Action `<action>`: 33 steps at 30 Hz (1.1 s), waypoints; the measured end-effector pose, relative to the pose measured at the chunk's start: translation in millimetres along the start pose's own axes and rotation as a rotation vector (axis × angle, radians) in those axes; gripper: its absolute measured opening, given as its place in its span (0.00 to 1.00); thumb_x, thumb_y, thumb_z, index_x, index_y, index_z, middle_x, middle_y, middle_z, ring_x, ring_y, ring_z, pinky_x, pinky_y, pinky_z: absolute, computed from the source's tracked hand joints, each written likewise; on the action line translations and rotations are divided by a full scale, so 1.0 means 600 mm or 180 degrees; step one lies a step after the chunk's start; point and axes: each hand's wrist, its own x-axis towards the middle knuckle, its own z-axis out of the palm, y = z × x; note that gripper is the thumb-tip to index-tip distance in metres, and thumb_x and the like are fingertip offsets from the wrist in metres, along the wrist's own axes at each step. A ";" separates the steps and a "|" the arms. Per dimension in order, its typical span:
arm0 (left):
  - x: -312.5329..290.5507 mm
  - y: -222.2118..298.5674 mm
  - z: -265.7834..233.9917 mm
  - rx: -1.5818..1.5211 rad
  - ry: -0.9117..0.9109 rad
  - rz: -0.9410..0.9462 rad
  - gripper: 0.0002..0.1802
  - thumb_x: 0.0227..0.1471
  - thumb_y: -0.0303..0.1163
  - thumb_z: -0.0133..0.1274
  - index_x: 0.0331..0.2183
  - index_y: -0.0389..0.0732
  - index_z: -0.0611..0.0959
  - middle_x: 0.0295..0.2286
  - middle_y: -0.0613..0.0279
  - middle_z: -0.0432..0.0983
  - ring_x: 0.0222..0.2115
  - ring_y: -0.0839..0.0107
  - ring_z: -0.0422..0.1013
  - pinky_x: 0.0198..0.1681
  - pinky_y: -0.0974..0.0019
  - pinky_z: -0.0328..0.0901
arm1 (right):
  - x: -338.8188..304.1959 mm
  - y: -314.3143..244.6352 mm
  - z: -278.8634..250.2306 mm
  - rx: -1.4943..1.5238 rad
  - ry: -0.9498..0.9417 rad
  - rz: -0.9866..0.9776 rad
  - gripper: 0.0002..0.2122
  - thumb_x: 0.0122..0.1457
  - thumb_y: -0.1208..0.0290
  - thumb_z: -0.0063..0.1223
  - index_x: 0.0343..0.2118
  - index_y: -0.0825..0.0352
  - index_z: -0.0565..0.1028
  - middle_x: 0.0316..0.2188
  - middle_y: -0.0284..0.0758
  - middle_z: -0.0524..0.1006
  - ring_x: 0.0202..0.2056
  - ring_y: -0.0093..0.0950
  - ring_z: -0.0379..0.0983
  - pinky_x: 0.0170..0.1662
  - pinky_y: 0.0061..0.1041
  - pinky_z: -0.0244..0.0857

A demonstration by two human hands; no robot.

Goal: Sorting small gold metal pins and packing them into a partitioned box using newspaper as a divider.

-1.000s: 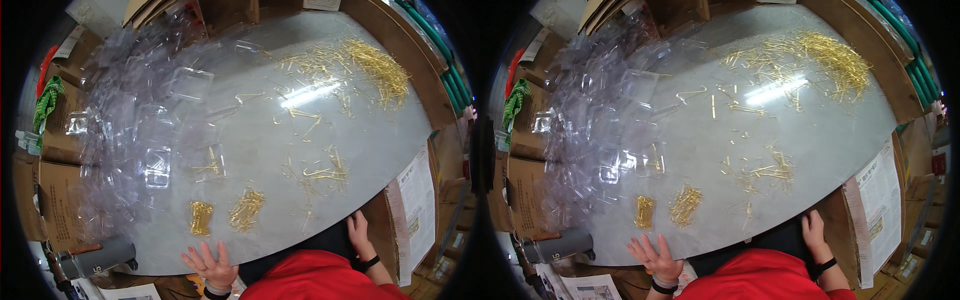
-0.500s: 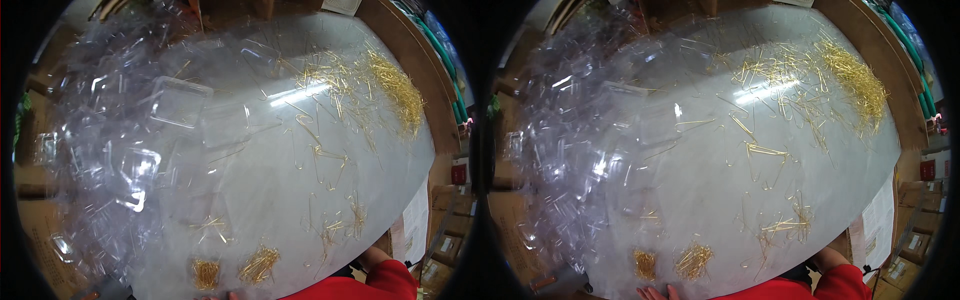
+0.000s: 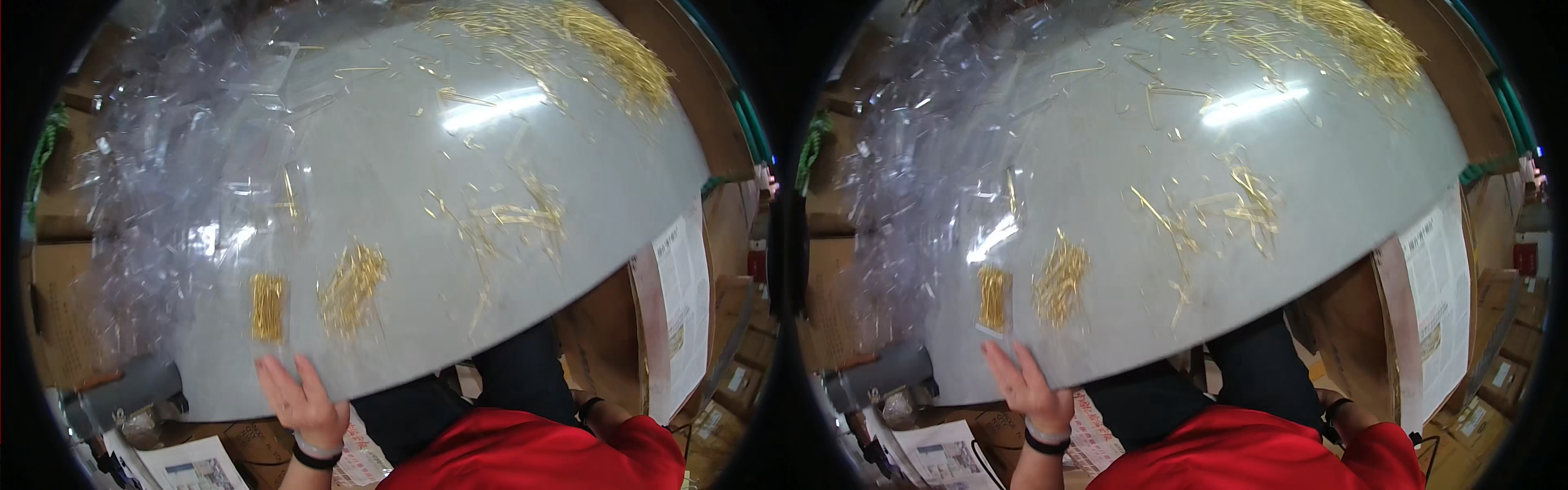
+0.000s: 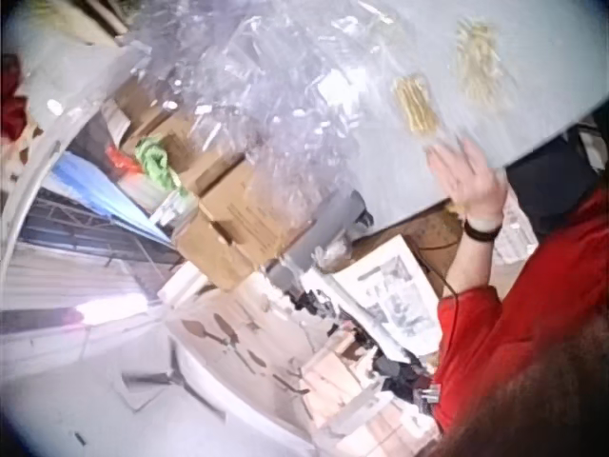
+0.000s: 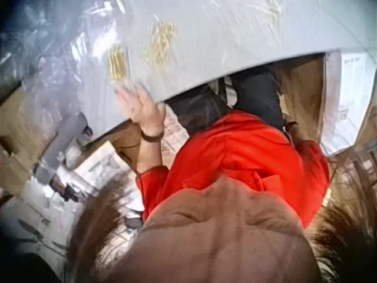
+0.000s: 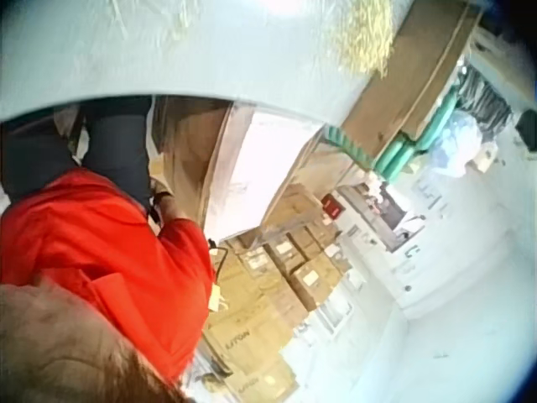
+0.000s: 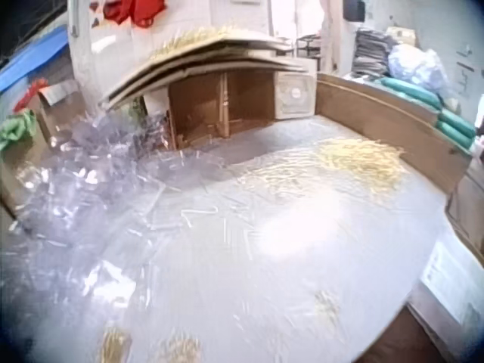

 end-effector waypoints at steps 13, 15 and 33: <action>0.026 0.024 0.019 0.0288 0.0750 -0.0012 0.52 0.30 0.17 0.55 0.63 0.37 0.61 0.64 0.48 0.52 0.64 0.48 0.51 0.65 0.51 0.51 | -0.076 0.080 -0.002 0.0427 0.0686 -0.1043 0.19 0.61 0.64 0.53 0.51 0.71 0.74 0.48 0.40 0.77 0.48 0.30 0.73 0.52 0.28 0.65; 0.022 0.012 0.024 0.0325 0.0818 0.0028 0.54 0.31 0.18 0.57 0.64 0.39 0.59 0.65 0.49 0.50 0.65 0.50 0.49 0.66 0.52 0.49 | -0.155 0.058 0.009 0.0444 0.0847 -0.1387 0.20 0.62 0.65 0.51 0.54 0.71 0.72 0.50 0.41 0.76 0.50 0.32 0.72 0.53 0.28 0.64; 0.038 0.001 0.051 0.0848 0.0326 -0.0402 0.59 0.34 0.17 0.54 0.67 0.59 0.51 0.67 0.65 0.45 0.67 0.55 0.45 0.65 0.41 0.48 | -0.202 0.209 0.068 0.3154 0.1910 -0.2295 0.24 0.66 0.61 0.48 0.59 0.71 0.63 0.45 0.40 0.75 0.40 0.28 0.75 0.42 0.26 0.70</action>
